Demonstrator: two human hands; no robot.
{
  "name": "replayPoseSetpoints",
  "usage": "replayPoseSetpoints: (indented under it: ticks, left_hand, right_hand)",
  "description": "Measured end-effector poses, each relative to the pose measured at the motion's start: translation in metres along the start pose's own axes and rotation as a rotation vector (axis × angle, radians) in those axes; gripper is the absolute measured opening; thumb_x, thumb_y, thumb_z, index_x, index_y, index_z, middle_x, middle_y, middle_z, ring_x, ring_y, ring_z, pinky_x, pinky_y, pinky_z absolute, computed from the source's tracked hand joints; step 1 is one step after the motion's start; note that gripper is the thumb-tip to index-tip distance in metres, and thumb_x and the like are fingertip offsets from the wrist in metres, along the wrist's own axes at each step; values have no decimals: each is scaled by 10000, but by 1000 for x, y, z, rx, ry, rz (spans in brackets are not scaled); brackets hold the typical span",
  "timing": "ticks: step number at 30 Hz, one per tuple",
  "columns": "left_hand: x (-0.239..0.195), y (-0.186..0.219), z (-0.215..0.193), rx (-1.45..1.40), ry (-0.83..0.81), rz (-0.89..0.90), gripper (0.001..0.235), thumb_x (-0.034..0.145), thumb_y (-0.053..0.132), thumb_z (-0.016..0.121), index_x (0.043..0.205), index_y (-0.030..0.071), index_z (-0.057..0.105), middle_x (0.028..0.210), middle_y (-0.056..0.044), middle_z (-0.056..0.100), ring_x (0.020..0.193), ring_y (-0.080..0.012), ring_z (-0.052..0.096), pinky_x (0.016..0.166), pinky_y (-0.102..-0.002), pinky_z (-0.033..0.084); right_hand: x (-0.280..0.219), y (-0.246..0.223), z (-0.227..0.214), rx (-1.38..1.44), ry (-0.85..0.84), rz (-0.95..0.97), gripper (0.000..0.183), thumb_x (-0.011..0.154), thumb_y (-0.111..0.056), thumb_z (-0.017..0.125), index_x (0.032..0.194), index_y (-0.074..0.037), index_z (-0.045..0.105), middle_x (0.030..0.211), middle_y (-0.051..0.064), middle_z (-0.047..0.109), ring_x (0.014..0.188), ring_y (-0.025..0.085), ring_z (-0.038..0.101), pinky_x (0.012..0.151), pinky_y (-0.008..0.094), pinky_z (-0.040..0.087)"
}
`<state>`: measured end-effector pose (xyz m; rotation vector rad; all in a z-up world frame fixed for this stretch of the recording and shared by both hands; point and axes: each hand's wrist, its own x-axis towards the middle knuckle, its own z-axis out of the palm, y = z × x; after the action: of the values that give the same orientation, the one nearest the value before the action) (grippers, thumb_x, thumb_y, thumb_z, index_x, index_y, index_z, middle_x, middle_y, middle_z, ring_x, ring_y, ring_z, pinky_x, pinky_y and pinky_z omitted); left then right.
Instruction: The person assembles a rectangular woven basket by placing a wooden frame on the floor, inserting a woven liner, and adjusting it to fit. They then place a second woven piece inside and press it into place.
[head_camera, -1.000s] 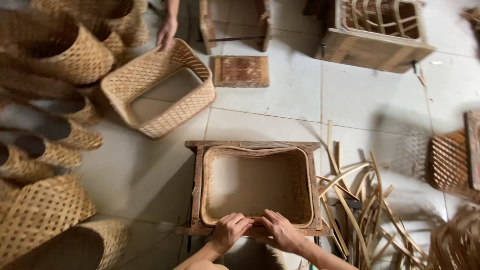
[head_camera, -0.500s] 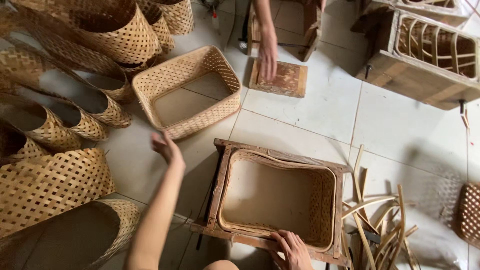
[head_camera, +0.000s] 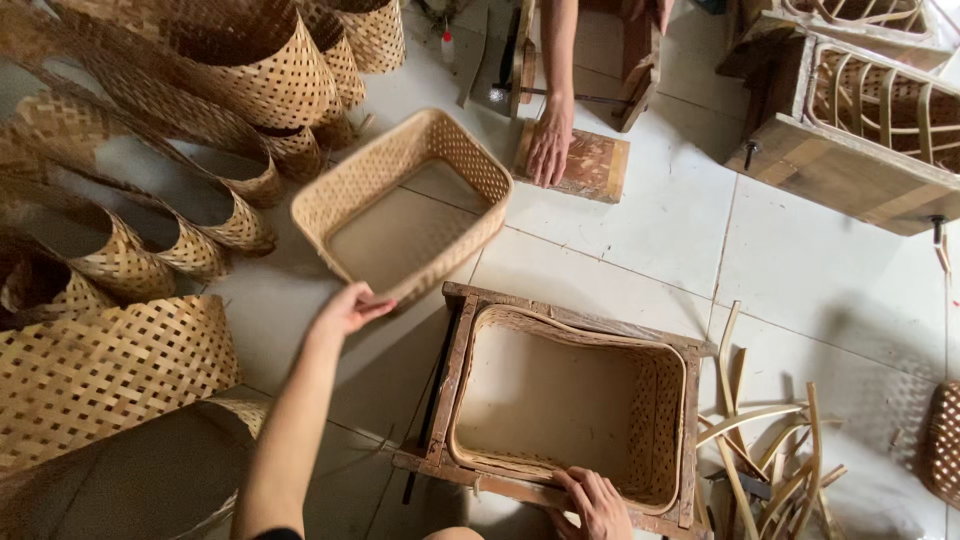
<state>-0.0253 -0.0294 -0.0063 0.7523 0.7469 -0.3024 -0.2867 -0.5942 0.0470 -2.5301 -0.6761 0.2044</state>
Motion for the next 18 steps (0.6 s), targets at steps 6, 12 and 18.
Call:
replayPoseSetpoints:
  ticks: [6,12,18]
  left_hand:
    - [-46,-82,35,-159,23,525,344,817,-60,534,1130,65,466,1135,-159,594,1000,-283,668,931,-506,600]
    - [-87,-116,60,-175,60,715,433,842,-87,536,1260,19,502,1195,-94,567,1024,-216,631,1000,-444,575]
    - [-131,-185,62,-148,-81,813,212,989,-59,607,1152,-138,497,1172,-201,533,1058,-280,621,1066,-526,558]
  right_hand:
    - [9,-13,-26,140,-17,65,522,832,-329,766,1292,-121,634,1283,140,611,1151,318,611,987,451,510]
    - [98,-41,-87,374,240,-224,288,983,-171,625,1244,-61,675,1241,148,735,1177,273,705,1166,505,406]
    - [205,-124,-133,769,166,-105,361,1003,-189,611,1327,-30,589,1273,158,709,1192,239,682,990,393,571]
